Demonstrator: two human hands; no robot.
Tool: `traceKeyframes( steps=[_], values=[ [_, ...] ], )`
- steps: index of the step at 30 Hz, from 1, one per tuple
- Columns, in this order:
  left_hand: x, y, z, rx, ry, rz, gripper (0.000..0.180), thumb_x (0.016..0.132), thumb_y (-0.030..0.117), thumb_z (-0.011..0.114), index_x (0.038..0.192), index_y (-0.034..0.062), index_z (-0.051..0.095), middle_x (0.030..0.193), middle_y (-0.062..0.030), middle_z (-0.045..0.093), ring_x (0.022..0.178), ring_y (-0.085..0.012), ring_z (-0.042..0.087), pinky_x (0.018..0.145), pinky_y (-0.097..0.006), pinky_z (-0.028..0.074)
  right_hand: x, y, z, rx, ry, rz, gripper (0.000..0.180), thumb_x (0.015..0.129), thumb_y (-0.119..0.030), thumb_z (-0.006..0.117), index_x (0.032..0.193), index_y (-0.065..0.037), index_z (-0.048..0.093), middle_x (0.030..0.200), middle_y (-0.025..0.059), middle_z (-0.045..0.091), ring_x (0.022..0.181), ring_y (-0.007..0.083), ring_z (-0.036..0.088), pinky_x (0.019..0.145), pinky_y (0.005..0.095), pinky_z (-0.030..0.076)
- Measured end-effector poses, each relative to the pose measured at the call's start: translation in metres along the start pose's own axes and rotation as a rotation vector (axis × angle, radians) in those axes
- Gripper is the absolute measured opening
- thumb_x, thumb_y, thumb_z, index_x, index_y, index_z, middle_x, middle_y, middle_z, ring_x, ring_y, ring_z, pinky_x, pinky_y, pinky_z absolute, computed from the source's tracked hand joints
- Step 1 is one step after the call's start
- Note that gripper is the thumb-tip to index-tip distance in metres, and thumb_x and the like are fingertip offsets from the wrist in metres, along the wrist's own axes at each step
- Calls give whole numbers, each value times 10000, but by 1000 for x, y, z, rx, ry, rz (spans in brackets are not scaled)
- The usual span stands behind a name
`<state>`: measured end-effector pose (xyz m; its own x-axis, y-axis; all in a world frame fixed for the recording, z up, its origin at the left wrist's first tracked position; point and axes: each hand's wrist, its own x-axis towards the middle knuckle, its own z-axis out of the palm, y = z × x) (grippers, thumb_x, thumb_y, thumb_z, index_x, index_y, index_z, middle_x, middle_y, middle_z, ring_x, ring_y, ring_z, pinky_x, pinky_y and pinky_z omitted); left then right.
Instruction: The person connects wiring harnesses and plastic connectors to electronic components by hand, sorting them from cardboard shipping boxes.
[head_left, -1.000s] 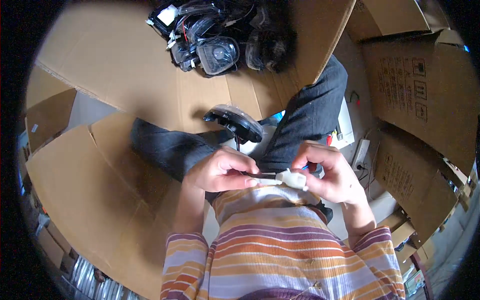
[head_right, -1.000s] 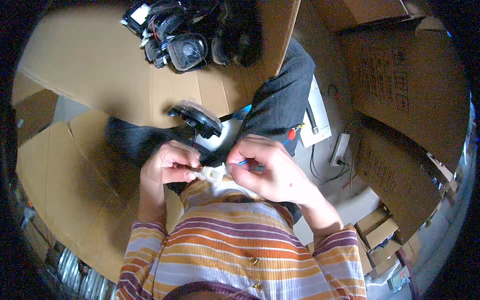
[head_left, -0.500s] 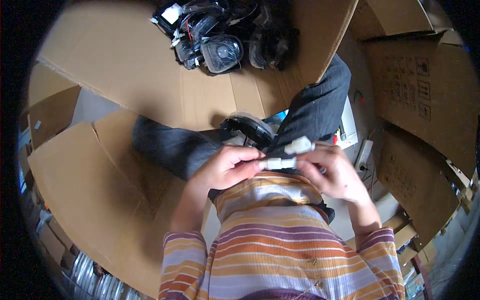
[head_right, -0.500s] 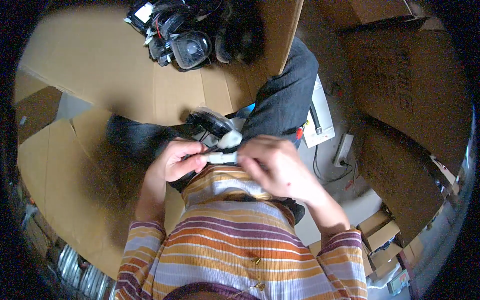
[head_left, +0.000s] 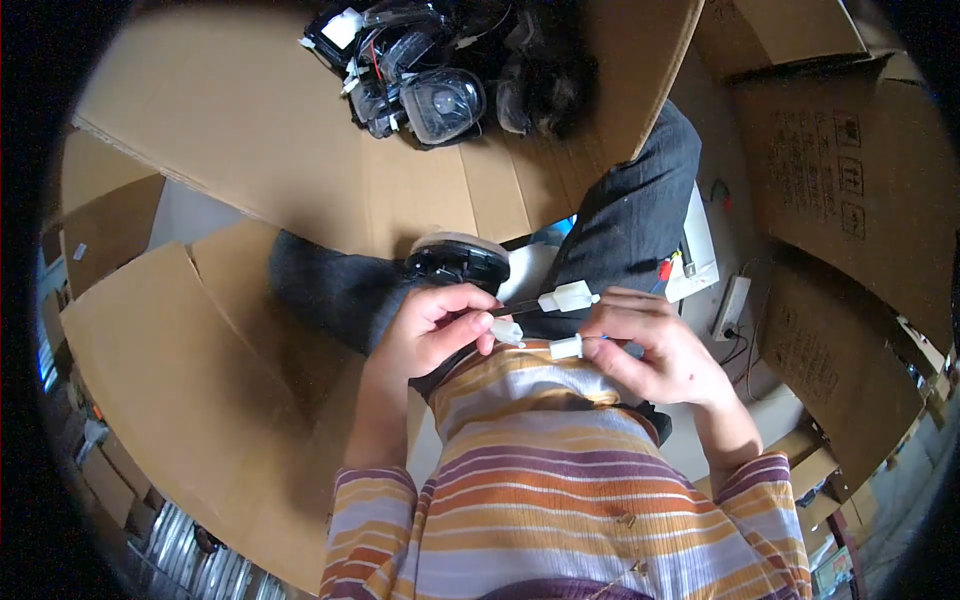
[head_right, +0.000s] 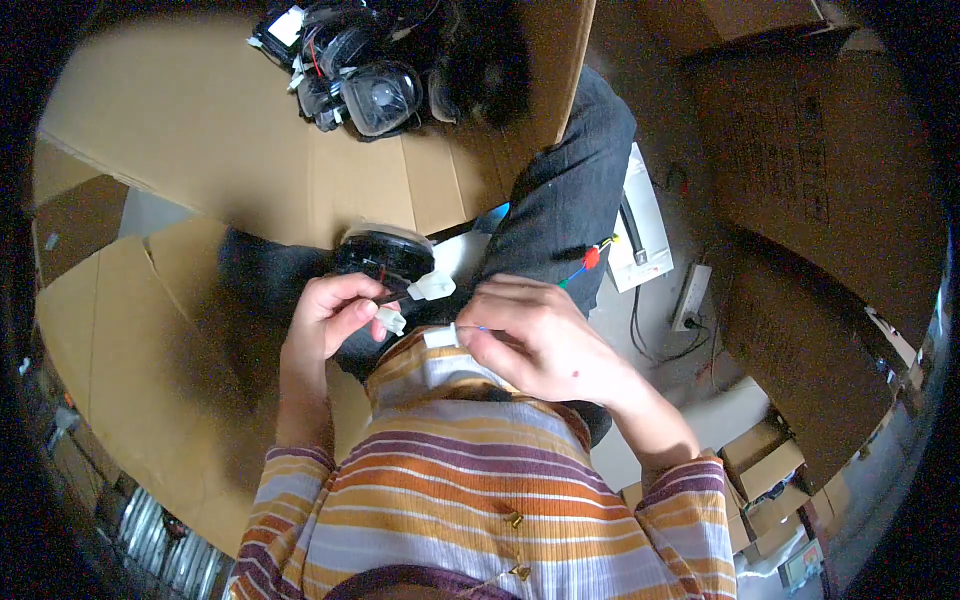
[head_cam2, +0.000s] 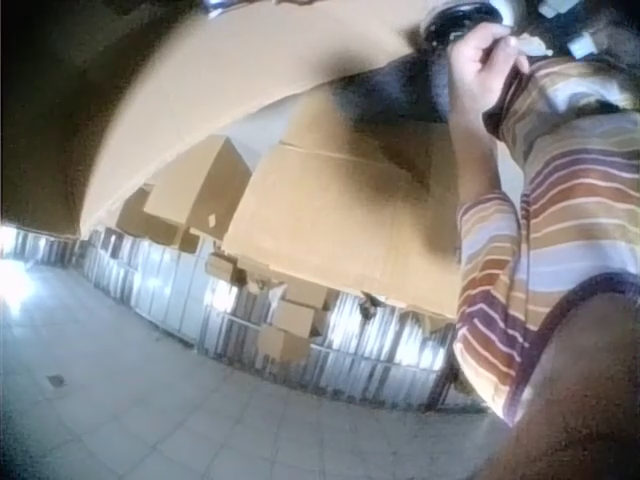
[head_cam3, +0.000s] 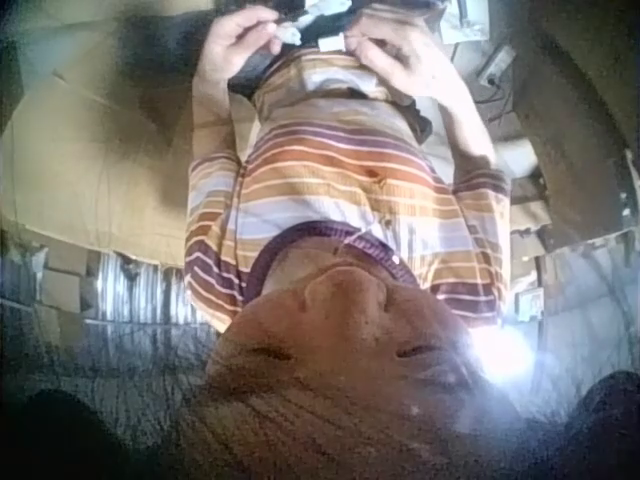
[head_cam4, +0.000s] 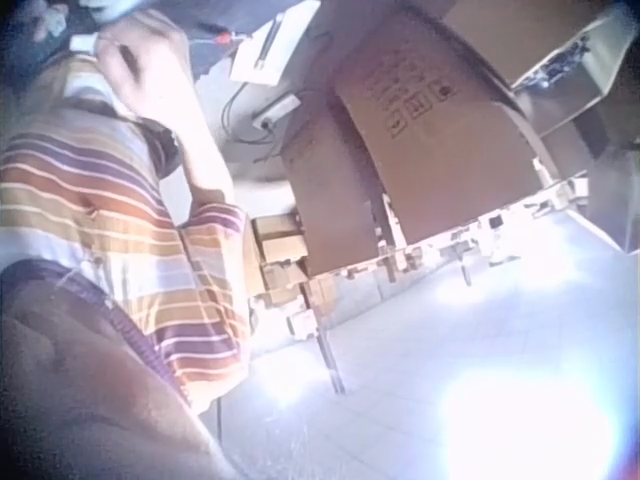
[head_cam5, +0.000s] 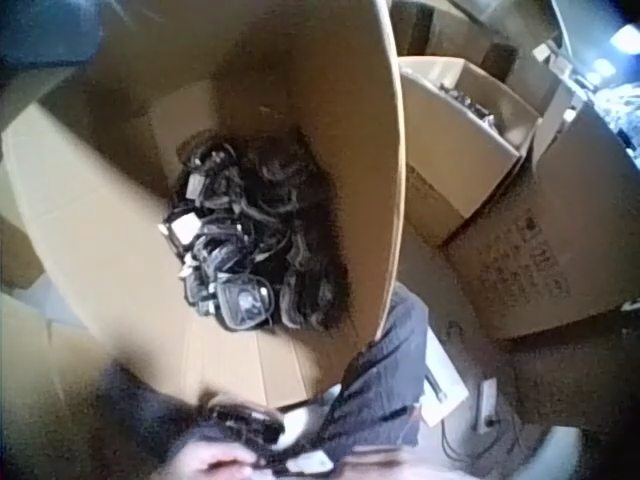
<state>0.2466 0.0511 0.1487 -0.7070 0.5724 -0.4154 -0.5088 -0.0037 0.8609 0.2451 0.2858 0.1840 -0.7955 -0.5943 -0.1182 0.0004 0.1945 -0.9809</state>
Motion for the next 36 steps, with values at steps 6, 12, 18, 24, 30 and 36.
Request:
traceKeyframes(
  steps=[6,12,18,24,30,36],
  values=[
    [-4,2,8,-122,-33,-64,74,798,34,482,795,-29,520,622,-45,549,578,-83,533,535,-198,417,1,5,14,0,43,-6,92,725,-94,515,713,-3,509,644,118,483,617,279,469,568,349,372],
    [-4,-1,22,-27,43,-15,73,798,47,491,786,-19,520,597,-38,549,548,-71,523,503,-194,408,-2,-1,18,-194,99,7,77,692,-83,530,666,-16,503,615,100,471,581,251,448,538,342,375],
    [-8,-2,35,120,186,0,77,791,53,497,783,-19,523,576,-35,554,528,-64,518,479,-188,399,-6,0,32,-288,171,37,59,657,-40,547,659,-15,494,621,97,449,587,240,452,532,324,384],
    [-11,-3,36,146,174,3,73,790,45,493,790,-20,526,582,-44,555,528,-68,518,482,-190,399,-9,3,33,-224,162,36,46,663,-41,539,671,-13,503,624,98,457,603,243,458,543,327,387],
    [-22,-7,23,7,163,-92,95,779,10,486,839,-41,539,614,-45,552,537,-75,510,503,-197,412,-22,-1,-1,-56,154,108,52,703,-37,509,675,6,508,669,109,522,605,246,482,571,323,385],
    [-19,-1,14,128,68,73,92,759,-3,498,827,-43,543,647,-57,551,555,-96,517,509,-205,409,-21,0,-15,98,52,45,58,719,-42,520,711,16,521,655,107,511,601,252,477,558,319,378]
  ],
)
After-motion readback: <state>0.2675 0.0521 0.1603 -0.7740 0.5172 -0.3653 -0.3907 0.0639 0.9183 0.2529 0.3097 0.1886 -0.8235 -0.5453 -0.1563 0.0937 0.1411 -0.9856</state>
